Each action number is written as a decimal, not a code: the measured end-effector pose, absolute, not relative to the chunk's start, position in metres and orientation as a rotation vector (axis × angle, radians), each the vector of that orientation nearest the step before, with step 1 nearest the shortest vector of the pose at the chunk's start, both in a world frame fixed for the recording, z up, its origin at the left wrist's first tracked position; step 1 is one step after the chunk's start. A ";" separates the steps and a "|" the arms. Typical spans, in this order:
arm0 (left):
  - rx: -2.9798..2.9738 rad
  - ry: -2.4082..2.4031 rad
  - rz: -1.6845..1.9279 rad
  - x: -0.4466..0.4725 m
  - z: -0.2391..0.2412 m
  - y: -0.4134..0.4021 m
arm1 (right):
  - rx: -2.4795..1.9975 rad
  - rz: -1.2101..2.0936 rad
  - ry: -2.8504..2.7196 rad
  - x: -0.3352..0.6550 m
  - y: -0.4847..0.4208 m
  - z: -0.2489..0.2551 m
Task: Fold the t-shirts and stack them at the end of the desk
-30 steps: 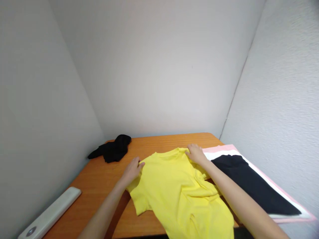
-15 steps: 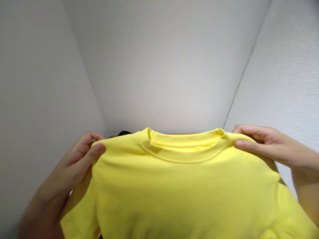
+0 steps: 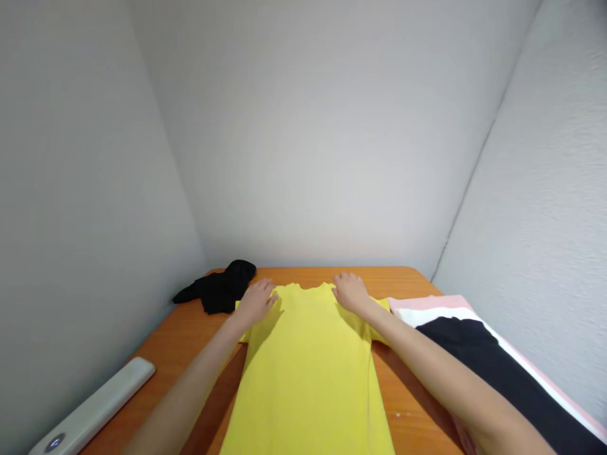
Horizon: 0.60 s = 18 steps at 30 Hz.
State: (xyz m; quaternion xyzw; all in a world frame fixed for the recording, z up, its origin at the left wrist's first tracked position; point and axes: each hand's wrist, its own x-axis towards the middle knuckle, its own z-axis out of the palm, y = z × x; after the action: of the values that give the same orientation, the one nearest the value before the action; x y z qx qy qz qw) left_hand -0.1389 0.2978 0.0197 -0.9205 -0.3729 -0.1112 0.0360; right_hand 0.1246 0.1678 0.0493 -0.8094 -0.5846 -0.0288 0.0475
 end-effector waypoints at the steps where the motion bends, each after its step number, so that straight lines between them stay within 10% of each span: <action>1: -2.877 -1.143 -0.260 -0.142 0.000 0.293 | -2.533 -0.004 -1.762 0.118 0.166 0.030; 18: -2.886 -1.343 -0.066 -0.113 -0.066 0.348 | -2.629 0.135 -1.643 0.170 0.210 -0.063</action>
State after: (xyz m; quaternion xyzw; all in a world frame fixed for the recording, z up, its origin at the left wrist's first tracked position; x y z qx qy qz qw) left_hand -0.1130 0.3484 -0.0662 -0.9062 -0.4218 -0.0208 -0.0212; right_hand 0.1699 0.2099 -0.0631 -0.8470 -0.5295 0.0436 0.0192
